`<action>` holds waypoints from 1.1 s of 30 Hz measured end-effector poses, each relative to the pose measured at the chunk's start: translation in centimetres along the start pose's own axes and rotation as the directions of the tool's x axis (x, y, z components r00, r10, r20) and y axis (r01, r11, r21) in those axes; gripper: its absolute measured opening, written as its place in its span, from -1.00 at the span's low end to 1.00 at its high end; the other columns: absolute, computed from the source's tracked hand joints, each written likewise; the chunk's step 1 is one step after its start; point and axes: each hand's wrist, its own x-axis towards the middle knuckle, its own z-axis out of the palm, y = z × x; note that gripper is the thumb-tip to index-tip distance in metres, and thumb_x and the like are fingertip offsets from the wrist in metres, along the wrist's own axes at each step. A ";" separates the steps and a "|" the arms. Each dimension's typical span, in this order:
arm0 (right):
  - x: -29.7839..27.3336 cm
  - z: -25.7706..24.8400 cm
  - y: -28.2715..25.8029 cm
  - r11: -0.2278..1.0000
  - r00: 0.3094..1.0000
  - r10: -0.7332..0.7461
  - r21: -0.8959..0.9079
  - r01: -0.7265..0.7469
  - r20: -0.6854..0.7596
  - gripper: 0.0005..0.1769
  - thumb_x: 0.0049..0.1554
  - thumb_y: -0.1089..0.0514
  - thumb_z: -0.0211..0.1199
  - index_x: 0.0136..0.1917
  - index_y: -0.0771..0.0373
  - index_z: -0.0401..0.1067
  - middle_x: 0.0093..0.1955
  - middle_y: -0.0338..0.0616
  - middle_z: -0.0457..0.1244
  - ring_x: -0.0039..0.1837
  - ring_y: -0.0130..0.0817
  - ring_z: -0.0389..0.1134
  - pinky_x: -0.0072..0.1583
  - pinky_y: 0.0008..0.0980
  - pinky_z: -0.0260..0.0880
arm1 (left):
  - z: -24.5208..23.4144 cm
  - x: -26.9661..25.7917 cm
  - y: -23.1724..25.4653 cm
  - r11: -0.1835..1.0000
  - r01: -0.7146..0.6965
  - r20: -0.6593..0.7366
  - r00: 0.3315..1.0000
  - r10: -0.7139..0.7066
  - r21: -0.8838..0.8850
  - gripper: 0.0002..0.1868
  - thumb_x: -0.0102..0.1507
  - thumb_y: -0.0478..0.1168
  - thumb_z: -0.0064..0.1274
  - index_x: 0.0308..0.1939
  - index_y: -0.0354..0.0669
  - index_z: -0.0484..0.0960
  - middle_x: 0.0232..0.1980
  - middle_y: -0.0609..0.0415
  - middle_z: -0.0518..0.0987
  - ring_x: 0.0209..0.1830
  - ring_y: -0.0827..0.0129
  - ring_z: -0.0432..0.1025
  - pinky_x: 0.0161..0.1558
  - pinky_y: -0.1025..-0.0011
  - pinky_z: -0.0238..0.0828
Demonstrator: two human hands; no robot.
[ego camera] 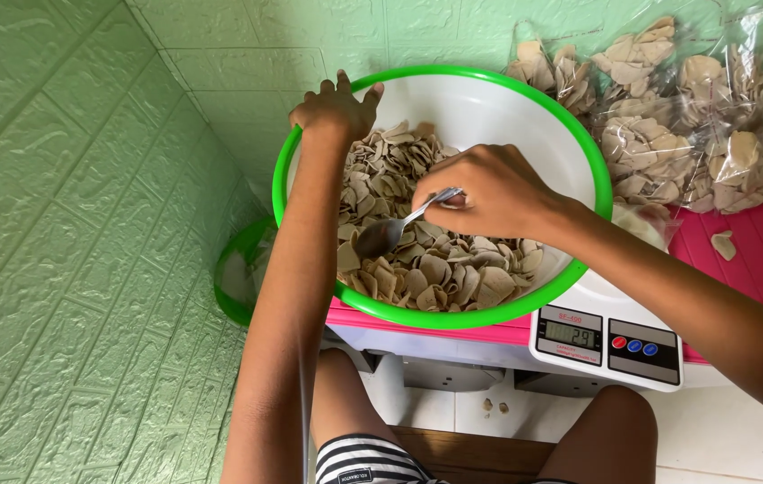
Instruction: Packaging food items into plastic bags and weighing them on a scale
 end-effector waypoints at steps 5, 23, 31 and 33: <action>1.1 0.6 -0.2 0.999 0.986 0.020 0.038 -0.027 0.167 -0.68 0.05 0.07 0.08 -0.07 -0.18 0.64 -0.20 -0.53 0.47 -0.24 -0.42 0.44 -0.21 -0.21 0.33 | 0.0 0.0 0.0 1.000 -0.002 0.006 1.000 0.002 -0.003 -0.06 0.29 0.51 -0.78 0.65 0.19 -0.21 0.66 0.10 0.00 0.56 -0.07 0.02 0.29 -0.31 0.12; -4.6 -6.2 5.3 0.805 0.892 0.367 0.392 -0.446 0.262 -0.68 0.19 0.20 0.14 0.18 0.12 0.57 0.20 -0.20 0.48 0.18 -0.34 0.52 0.20 -0.33 0.58 | -0.6 -0.4 0.2 1.000 0.004 0.047 0.999 -0.005 0.015 -0.08 0.32 0.49 -0.80 0.66 0.20 -0.25 0.67 0.11 -0.04 0.57 -0.10 0.02 0.32 -0.31 0.11; -16.9 -10.7 13.9 0.737 0.748 0.661 0.137 -0.662 0.056 -0.61 0.22 0.22 0.15 0.25 0.14 0.65 -0.43 0.17 0.33 -0.37 -0.11 0.27 -0.28 -0.25 0.14 | -0.7 -0.4 0.2 1.000 0.007 0.042 0.999 -0.007 0.003 -0.09 0.31 0.50 -0.78 0.66 0.23 -0.22 0.66 0.11 0.01 0.57 -0.09 0.02 0.32 -0.30 0.11; -22.0 -10.3 20.5 0.709 0.729 0.682 0.191 -0.679 0.059 -0.58 0.19 0.20 0.14 0.25 0.26 0.64 -0.43 0.06 0.16 -0.33 -0.17 0.15 -0.22 -0.28 -0.09 | -1.0 -0.9 0.4 0.999 -0.001 0.059 0.998 -0.001 0.038 -0.09 0.32 0.50 -0.81 0.66 0.22 -0.26 0.70 0.12 -0.10 0.57 -0.16 0.02 0.34 -0.22 0.14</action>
